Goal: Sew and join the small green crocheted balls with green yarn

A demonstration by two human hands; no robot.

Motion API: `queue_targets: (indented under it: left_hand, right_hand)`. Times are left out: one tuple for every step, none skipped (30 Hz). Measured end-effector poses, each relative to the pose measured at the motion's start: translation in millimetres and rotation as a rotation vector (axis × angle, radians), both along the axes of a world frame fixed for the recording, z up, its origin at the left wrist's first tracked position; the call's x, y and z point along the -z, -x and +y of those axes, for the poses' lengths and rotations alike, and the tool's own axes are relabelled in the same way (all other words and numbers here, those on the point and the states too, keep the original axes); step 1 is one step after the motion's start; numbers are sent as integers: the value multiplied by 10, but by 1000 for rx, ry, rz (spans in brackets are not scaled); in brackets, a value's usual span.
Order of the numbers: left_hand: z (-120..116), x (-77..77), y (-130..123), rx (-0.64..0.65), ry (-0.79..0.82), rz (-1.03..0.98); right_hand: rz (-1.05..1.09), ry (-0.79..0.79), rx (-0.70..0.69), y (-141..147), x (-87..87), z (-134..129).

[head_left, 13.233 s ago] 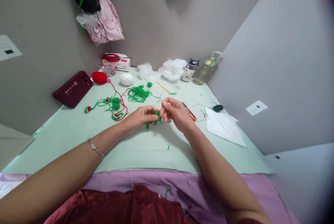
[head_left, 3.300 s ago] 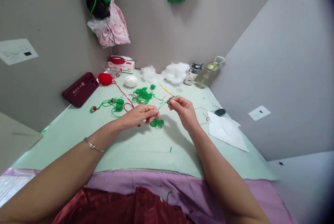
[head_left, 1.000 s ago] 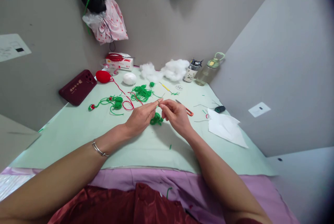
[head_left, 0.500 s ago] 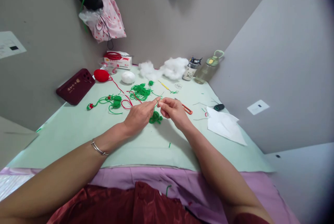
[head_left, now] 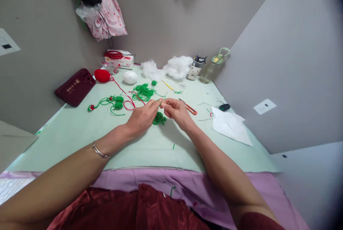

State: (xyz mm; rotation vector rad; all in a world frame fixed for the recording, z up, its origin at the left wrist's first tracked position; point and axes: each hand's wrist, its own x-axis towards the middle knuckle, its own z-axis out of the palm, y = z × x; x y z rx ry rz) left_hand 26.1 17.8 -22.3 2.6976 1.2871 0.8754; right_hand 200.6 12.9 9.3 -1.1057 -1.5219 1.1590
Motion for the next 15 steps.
queue_targets:
  left_hand:
    - [-5,-6,0,2,-1,-5]
    - [-8,-10,1,7,-1,-10]
    - [-8,-12,3,11,0,-11]
    - [-7,-13,4,8,3,-8]
    - [-6,-13,5,1,7,1]
    - [-4,-15,6,-9,14,13]
    - [-3,-17,5,-21,21,26]
    - [-3,-20,4,-30,28,39]
    - [-4,-25,3,-35,35,52]
    - [-5,-29,2,-38,40,64]
    - [-6,-32,1,-39,42,74]
    - [-7,-35,1,-41,41,84]
    - [-8,-37,1,-43,38,93]
    - [-8,-38,2,-48,35,101]
    - [-8,-39,3,-52,33,109]
  right_hand:
    - [3,-1,14,-1,-2,1]
    - [3,1,20,-3,-4,2]
    - [1,7,13,-5,-6,3]
    - [-1,15,-2,-8,-7,4]
    - [-2,24,-17,-13,-8,6]
    - [-2,32,-25,-20,-7,7]
    - [1,38,-22,-27,-7,9]
    - [6,43,-11,-34,-6,10]
    - [13,48,-3,-40,-6,10]
    - [16,57,-7,-44,-7,9]
    - [18,67,-18,-47,-8,8]
    - [18,74,-29,-48,-11,5]
    - [16,80,-34,-47,-14,3]
    - [15,84,-28,-44,-17,1]
    - [16,86,-17,-42,-21,-1]
